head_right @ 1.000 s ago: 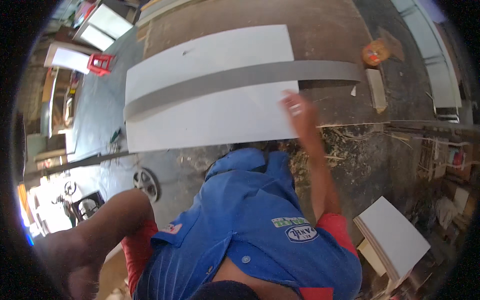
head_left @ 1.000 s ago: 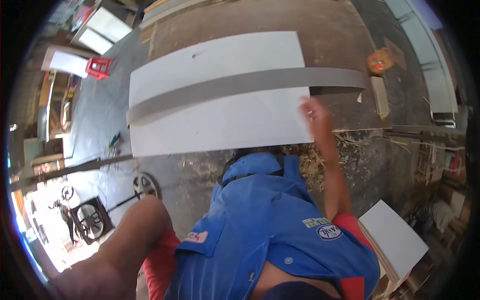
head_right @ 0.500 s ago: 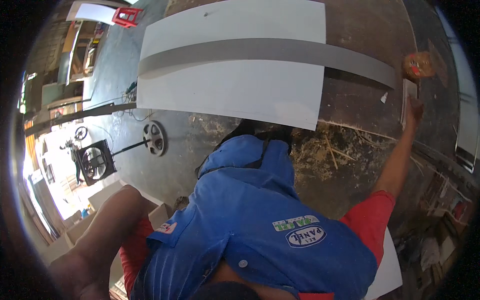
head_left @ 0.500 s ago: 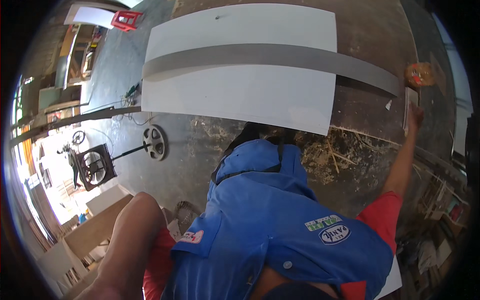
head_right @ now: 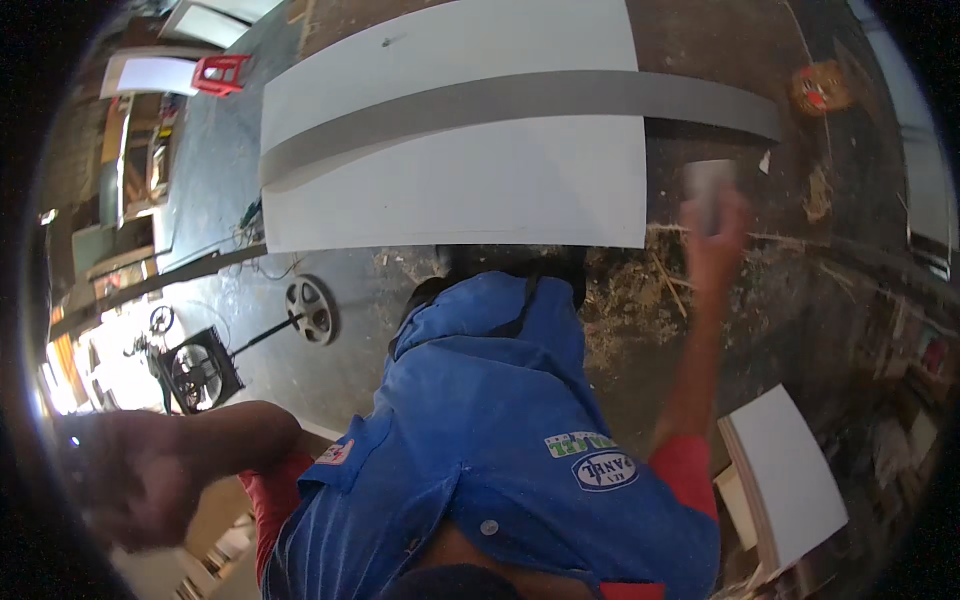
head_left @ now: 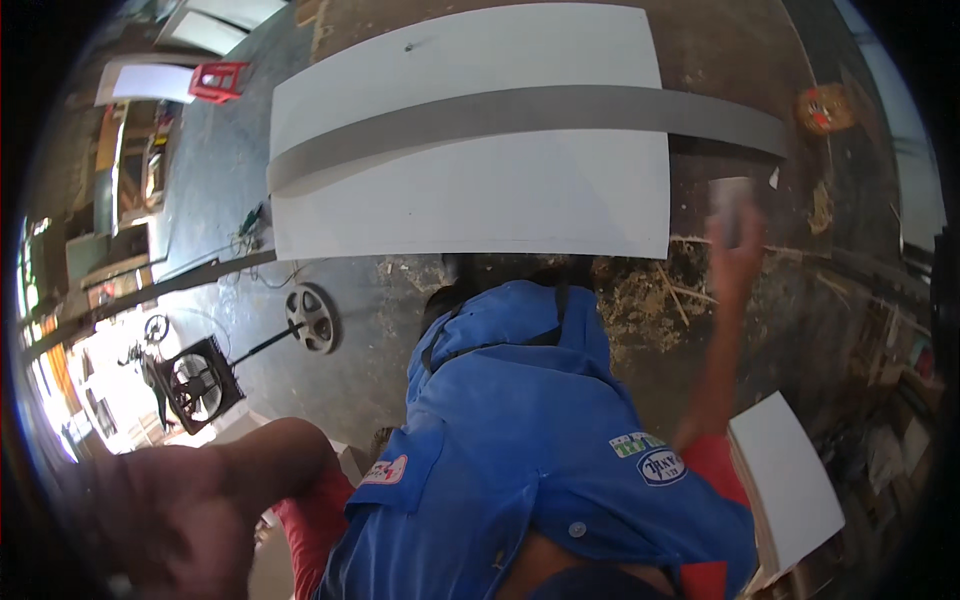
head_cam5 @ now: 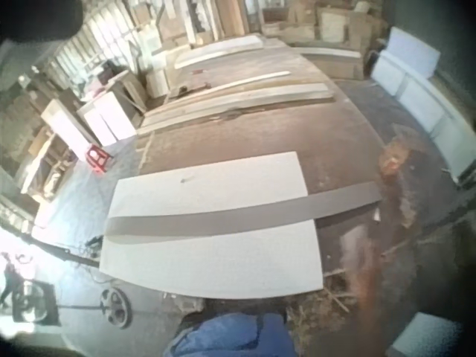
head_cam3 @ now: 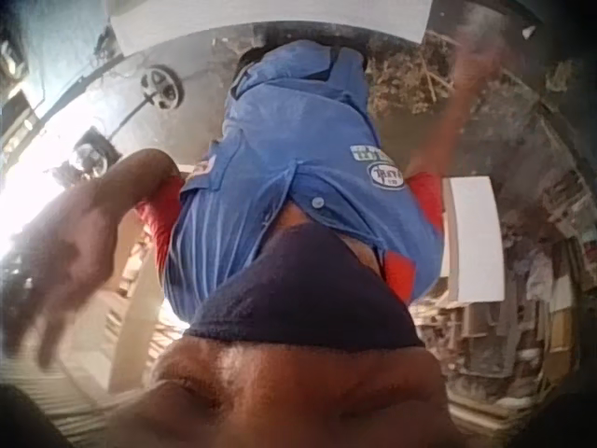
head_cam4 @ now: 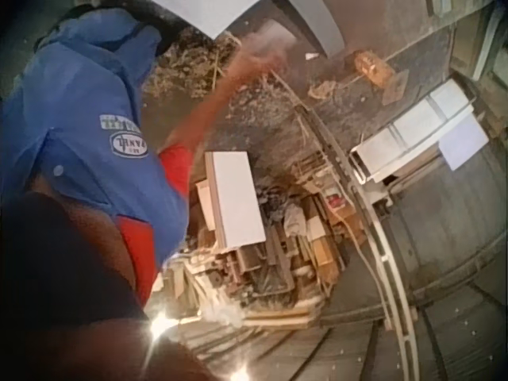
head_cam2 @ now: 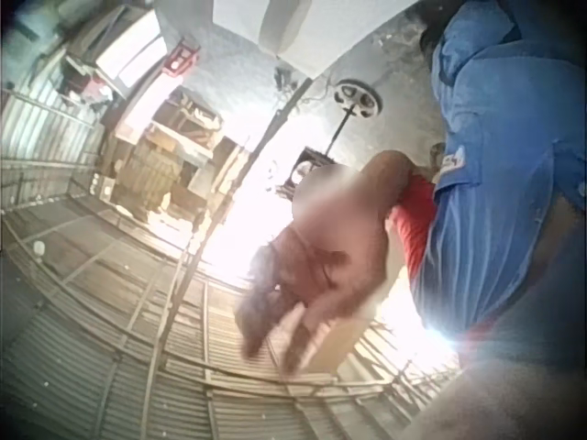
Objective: The person applies a long strip of edge banding to the side of a white wooden board, using their hands to press it down and a block to rub and secure the adhesive along the length of the board.
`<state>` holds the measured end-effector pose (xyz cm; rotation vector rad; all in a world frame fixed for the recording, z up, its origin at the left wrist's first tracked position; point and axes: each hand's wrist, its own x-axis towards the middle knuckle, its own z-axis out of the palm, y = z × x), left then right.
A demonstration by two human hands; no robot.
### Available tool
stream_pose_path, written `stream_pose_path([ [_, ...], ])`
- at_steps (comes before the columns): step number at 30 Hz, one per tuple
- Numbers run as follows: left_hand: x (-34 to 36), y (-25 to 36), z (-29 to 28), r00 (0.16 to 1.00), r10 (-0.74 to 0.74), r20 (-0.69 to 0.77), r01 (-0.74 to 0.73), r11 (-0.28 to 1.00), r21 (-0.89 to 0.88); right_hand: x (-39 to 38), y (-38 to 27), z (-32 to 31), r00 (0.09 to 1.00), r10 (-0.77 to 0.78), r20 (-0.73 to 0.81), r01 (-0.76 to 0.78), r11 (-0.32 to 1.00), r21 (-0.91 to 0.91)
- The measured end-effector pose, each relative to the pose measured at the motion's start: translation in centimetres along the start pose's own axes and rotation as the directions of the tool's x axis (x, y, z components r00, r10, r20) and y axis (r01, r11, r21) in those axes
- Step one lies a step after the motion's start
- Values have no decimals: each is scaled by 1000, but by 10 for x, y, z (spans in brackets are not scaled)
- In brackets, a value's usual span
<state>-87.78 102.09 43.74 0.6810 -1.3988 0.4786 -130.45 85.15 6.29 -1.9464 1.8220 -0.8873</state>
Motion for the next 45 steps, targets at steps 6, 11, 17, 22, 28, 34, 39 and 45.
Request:
stream_pose_path([
  [6,-40,-84,-114,951,-294,100,245,908,339,-104,-92,77,978,-208,33,205,905,-373],
  [11,-89,-157,-274,870,-443,218,301,826,477,-164,-165,192,987,-133,-94,80,900,-429],
  [17,-282,-223,-494,339,-929,-149,701,144,698,-244,-395,323,896,-376,235,390,921,-15],
  [22,-418,-158,-648,-155,-931,-330,797,-315,515,-210,-319,273,985,-112,-133,28,856,-516],
  [28,-497,-88,-704,-777,-591,-219,463,-771,437,-246,-425,331,969,-208,130,237,929,-285],
  [34,-508,-110,-687,-659,-728,-191,578,-652,492,-216,-282,246,969,155,-194,-230,853,-468],
  [39,-444,-194,-583,-596,-793,129,794,-557,246,-280,-462,379,897,-395,198,410,912,-36],
  [45,-410,-256,-489,-369,-879,304,855,-449,-260,-257,-520,394,650,-663,370,643,740,196],
])
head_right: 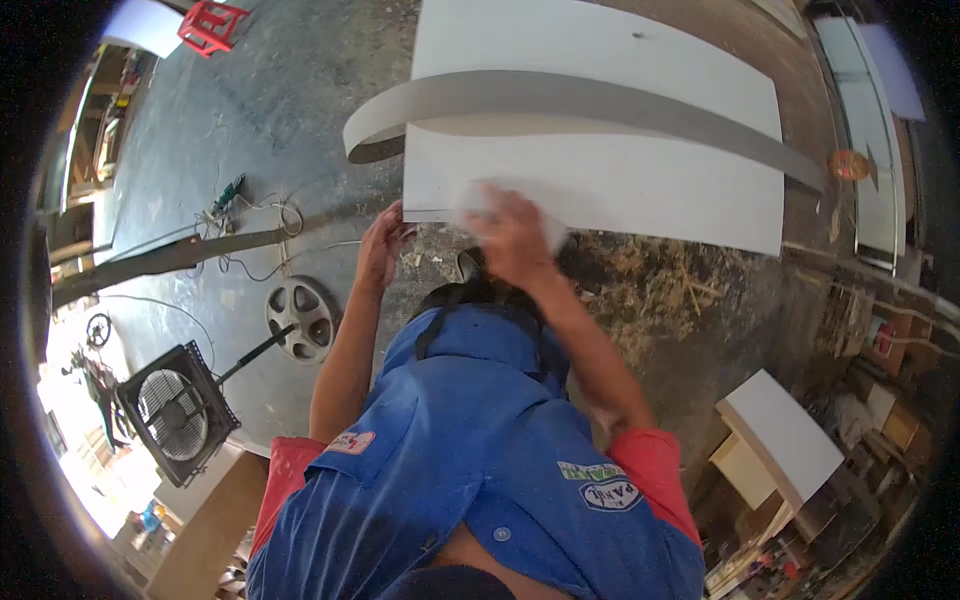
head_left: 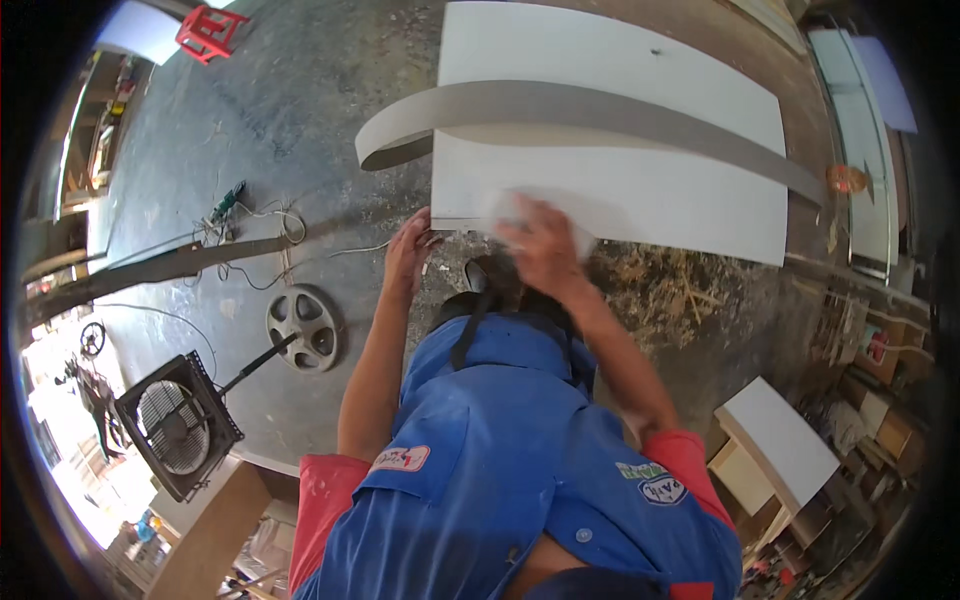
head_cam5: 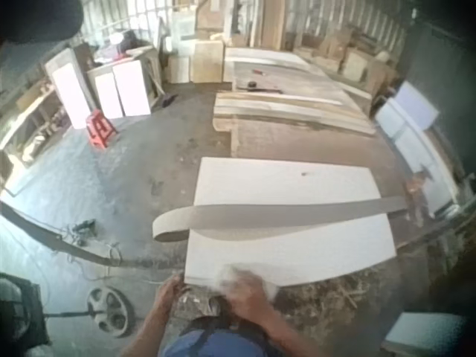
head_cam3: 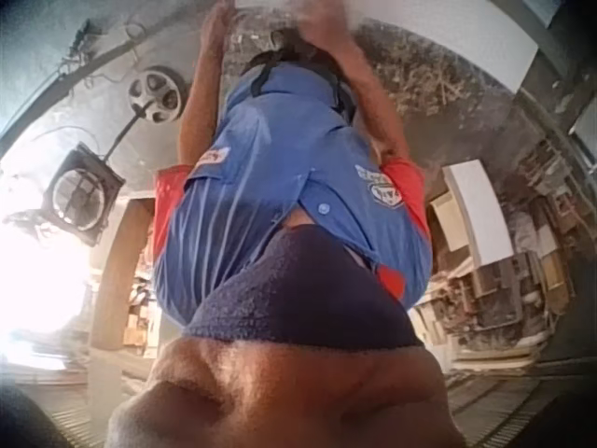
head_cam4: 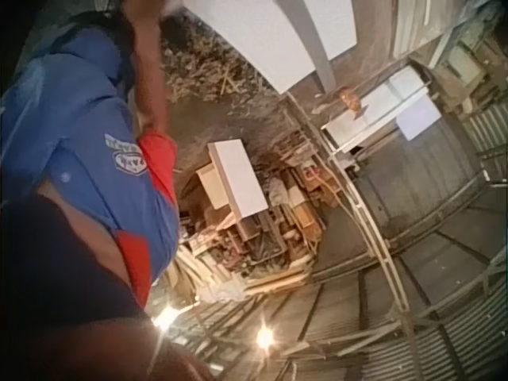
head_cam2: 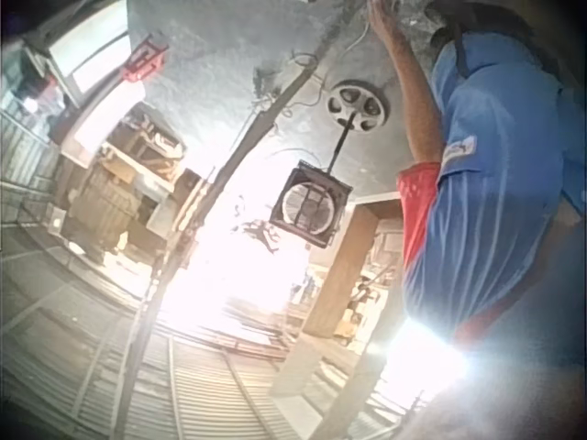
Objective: The person applies a long strip of edge banding to the side of a white wooden board, using their hands to press it down and a block to rub and secure the adhesive along the length of the board.
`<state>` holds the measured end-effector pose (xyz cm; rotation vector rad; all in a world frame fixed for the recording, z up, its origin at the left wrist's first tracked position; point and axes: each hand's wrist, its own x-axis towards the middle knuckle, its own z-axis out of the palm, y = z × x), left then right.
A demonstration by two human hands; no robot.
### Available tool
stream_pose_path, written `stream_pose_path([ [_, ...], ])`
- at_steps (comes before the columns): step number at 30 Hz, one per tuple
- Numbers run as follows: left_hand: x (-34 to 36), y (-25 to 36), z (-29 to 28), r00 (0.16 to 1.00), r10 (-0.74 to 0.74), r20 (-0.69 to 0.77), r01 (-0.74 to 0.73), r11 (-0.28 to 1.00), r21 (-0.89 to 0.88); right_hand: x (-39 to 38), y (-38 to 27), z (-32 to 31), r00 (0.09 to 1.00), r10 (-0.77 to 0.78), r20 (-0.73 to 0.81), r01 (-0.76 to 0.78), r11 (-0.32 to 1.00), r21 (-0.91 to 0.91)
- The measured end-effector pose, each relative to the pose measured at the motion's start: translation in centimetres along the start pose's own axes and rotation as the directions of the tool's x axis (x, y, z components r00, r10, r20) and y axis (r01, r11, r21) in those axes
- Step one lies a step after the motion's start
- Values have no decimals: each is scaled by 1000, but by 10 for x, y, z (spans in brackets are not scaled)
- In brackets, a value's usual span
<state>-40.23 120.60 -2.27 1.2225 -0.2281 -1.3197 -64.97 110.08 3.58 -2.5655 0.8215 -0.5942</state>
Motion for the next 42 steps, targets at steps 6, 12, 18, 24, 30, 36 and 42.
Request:
stream_pose_path([
  [6,3,-9,18,996,-83,42,92,934,-345,-15,18,-15,999,52,-11,-53,995,-84],
  [12,0,-15,5,986,-152,68,165,827,-538,72,-45,37,984,-142,111,139,990,36],
  [18,-6,-17,14,985,-155,70,167,815,-554,11,-1,-5,992,-46,117,57,994,-88],
  [24,5,-25,3,984,-175,21,157,819,-552,62,-50,37,987,-113,111,114,994,2],
  [30,-1,-36,25,993,-114,-9,100,904,-415,-28,27,-40,998,64,28,-56,972,-228],
  [36,4,-43,30,995,-59,-81,25,931,-364,-44,31,-48,983,184,27,-172,954,-245],
  [42,1,-34,50,983,-71,-171,12,947,-322,-44,28,-47,986,167,8,-159,951,-266],
])
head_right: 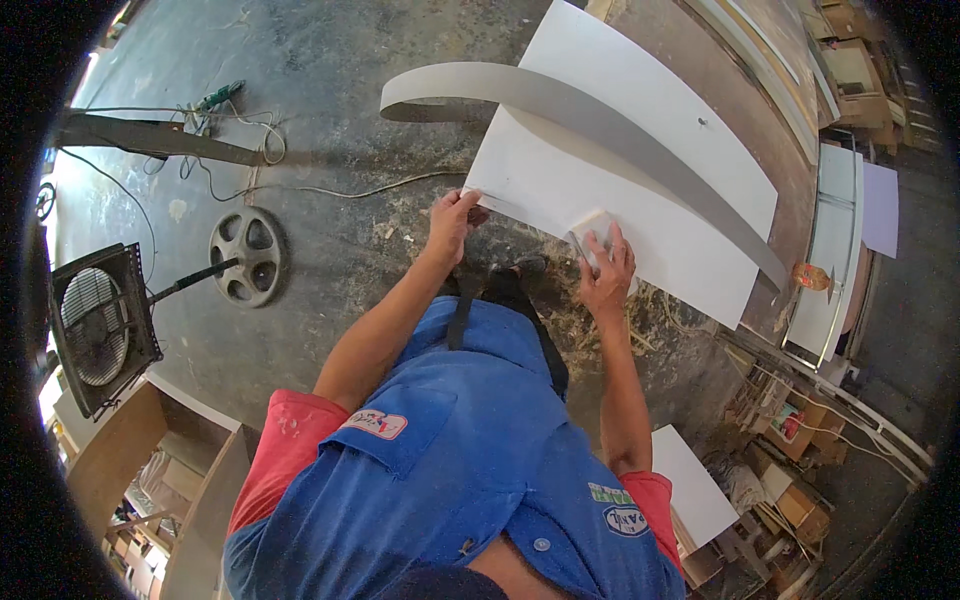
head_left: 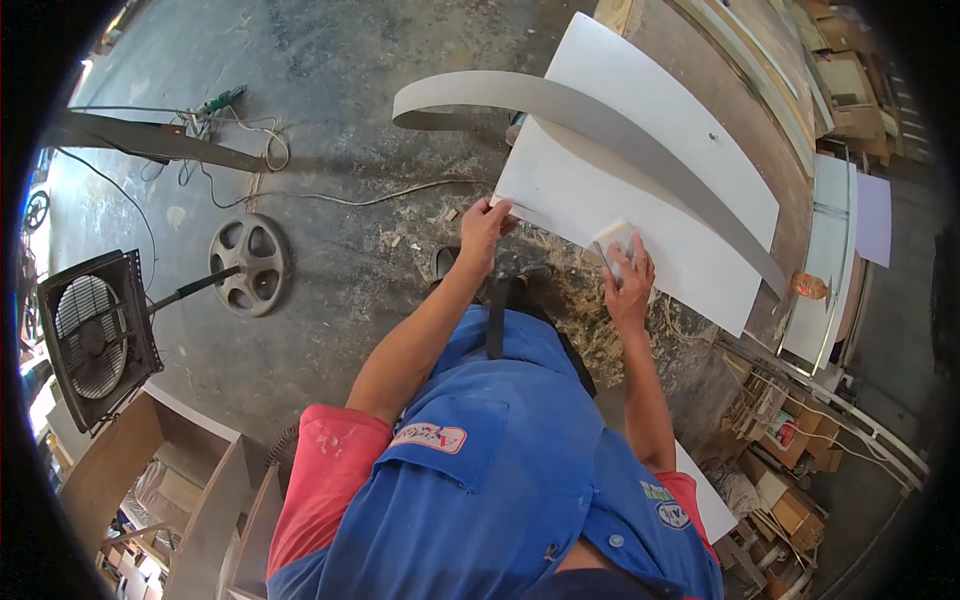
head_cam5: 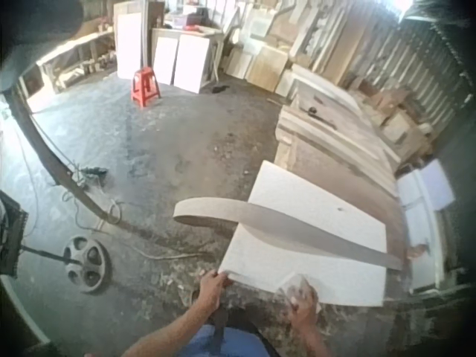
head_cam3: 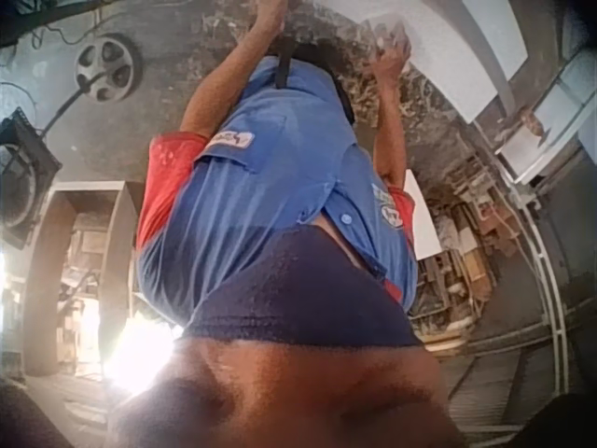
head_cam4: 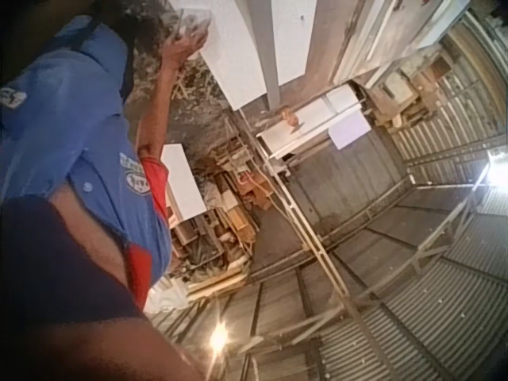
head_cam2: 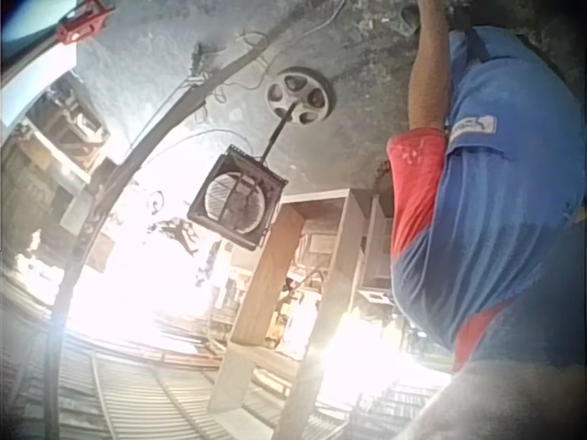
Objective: The person applies a long strip of edge banding to the side of a white wooden board, using their hands to press it down and a block to rub and secure the adhesive along the length of the board.
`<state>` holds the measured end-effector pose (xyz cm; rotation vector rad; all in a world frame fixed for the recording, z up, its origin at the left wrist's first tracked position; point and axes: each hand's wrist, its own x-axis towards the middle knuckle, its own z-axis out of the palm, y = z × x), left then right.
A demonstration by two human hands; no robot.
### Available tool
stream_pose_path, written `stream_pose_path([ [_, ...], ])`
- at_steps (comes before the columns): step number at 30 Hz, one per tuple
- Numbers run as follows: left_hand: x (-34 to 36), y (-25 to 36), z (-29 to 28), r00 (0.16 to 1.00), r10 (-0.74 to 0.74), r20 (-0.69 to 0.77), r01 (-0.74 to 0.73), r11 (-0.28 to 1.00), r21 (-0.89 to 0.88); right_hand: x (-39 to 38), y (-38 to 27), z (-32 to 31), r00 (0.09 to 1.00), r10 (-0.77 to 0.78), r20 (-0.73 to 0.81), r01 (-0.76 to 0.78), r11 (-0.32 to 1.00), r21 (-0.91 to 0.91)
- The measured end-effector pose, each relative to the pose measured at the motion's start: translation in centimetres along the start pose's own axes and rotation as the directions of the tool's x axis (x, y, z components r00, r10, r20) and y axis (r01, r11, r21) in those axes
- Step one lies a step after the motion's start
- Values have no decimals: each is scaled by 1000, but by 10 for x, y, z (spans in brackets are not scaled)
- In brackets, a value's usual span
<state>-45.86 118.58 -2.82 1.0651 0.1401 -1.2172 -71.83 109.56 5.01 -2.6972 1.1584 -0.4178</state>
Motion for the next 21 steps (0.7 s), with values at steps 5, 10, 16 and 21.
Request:
stream_pose_path([
  [5,-1,1,15,993,28,-112,-17,995,96,-1,0,2,1000,-16,0,16,1000,-9],
  [10,7,-9,15,973,123,-198,-64,958,279,-3,3,3,1000,-24,4,24,999,-38],
  [16,14,1,0,998,-3,-61,18,970,243,-3,5,5,1000,-28,1,28,1000,-6],
  [21,19,11,-3,986,155,-57,-128,935,330,-5,4,7,1000,-23,-20,22,999,-37],
])
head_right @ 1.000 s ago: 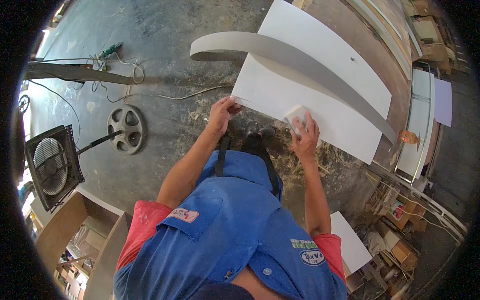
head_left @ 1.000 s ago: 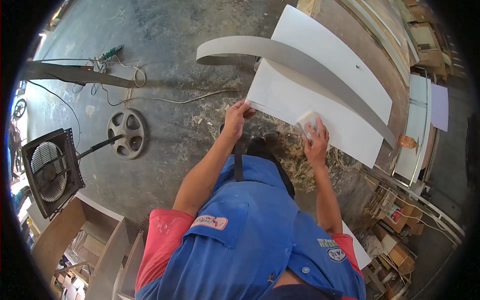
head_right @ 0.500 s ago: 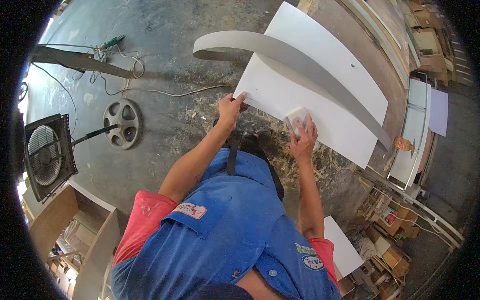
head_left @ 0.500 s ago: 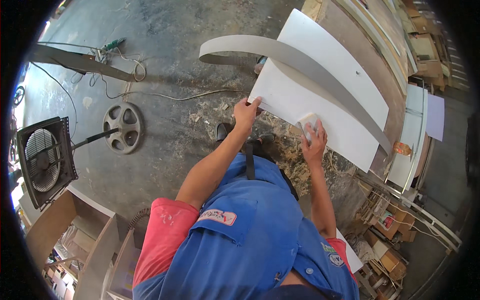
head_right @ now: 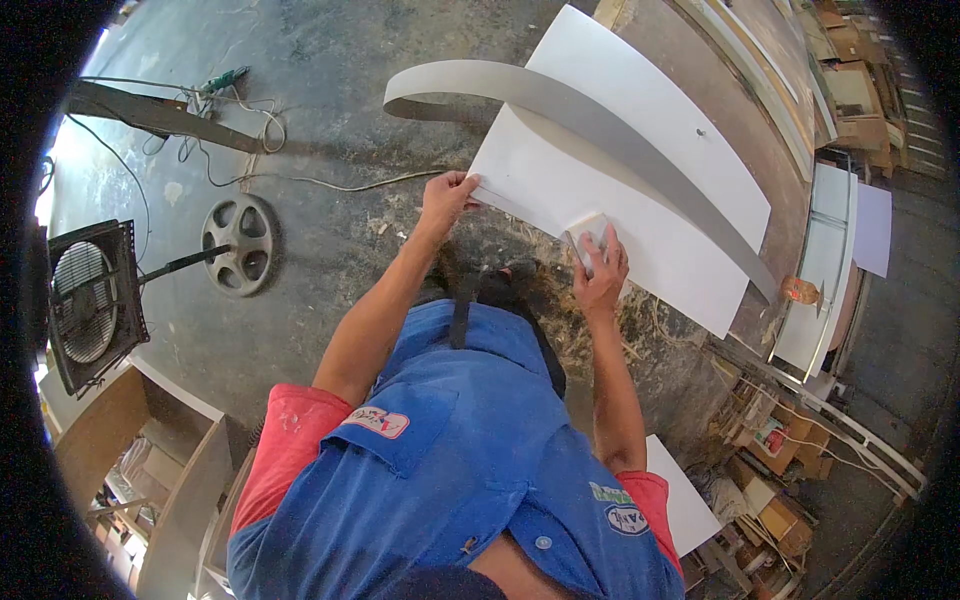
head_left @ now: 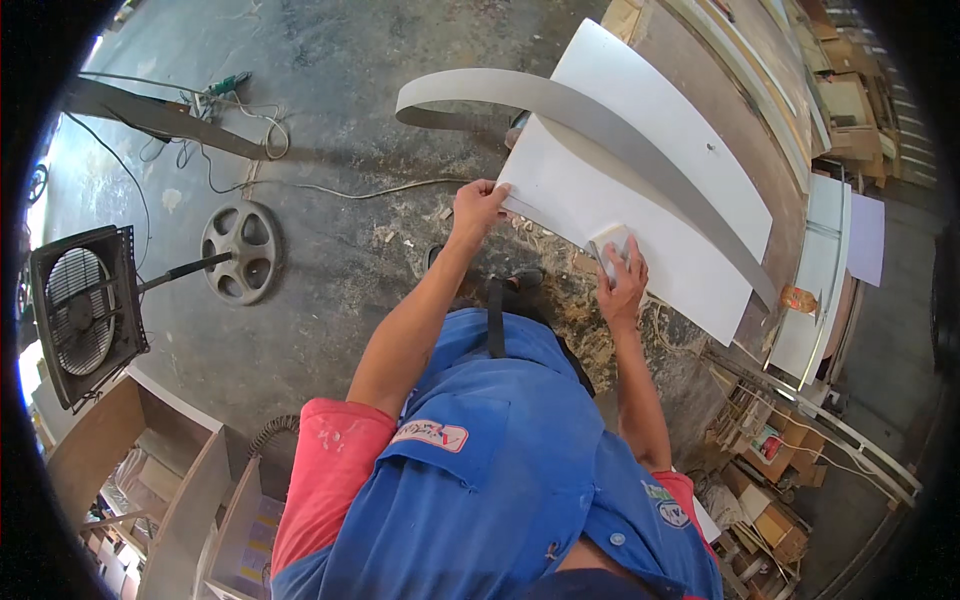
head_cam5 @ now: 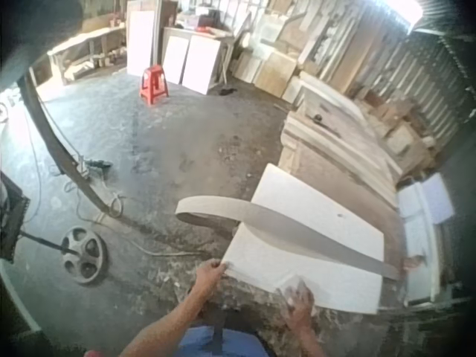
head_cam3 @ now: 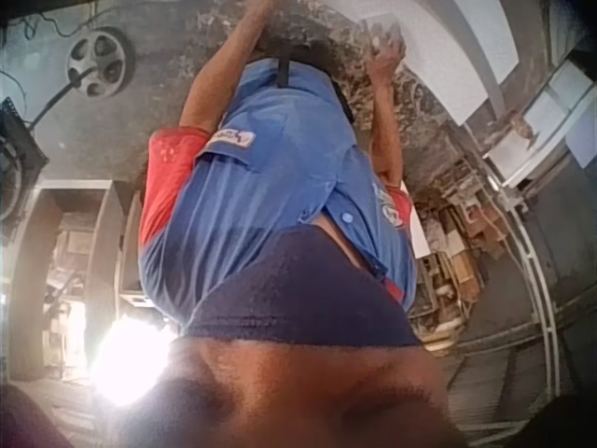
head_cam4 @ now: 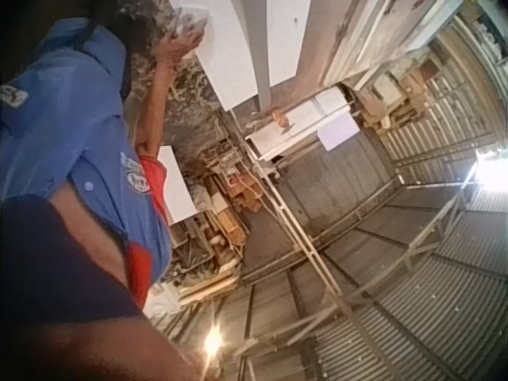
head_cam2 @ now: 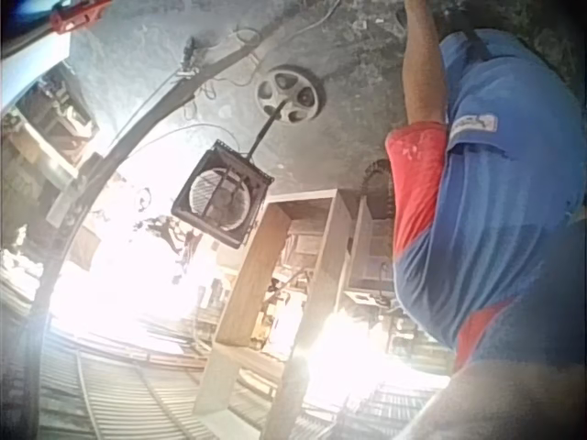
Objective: The person applies a long strip of edge banding to the side of a white wooden board, using their hands to press it down and a block to rub and secure the adhesive along the length of the board.
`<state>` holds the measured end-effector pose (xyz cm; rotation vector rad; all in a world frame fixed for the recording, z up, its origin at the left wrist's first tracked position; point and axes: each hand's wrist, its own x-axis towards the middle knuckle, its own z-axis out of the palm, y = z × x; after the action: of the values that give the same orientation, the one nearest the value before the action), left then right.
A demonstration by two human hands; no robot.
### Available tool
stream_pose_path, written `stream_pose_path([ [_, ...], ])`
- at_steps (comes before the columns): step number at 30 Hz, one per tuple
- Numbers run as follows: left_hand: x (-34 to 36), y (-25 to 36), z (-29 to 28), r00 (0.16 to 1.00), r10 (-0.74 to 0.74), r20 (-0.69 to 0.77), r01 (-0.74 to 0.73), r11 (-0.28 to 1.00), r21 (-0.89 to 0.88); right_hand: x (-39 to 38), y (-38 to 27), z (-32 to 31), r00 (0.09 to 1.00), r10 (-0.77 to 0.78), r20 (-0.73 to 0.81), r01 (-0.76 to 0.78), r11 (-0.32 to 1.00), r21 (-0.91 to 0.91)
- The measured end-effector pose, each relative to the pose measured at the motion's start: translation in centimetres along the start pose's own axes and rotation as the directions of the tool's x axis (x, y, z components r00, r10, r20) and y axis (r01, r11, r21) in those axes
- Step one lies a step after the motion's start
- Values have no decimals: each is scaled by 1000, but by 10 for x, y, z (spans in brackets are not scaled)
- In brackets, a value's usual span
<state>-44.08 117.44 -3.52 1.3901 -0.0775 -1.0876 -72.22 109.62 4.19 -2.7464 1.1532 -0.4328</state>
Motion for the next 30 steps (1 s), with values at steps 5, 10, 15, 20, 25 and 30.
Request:
stream_pose_path([
  [5,12,-12,1,987,132,-95,-87,925,371,1,0,1,1000,-10,-11,10,1000,17],
  [10,13,4,-9,999,-36,40,26,971,239,0,0,0,1000,-2,-23,2,1000,18],
  [15,14,9,-12,992,-63,111,48,990,134,0,2,1,999,-4,-34,5,1000,22],
  [20,8,8,1,1000,19,15,-23,958,285,0,1,0,1000,13,-25,-12,999,31],
  [25,11,-8,-2,994,98,-51,-82,964,254,2,-2,0,1000,1,-20,-1,999,35],
  [30,6,-5,3,991,117,72,-120,992,40,-2,2,3,1000,28,-13,-28,999,29],
])
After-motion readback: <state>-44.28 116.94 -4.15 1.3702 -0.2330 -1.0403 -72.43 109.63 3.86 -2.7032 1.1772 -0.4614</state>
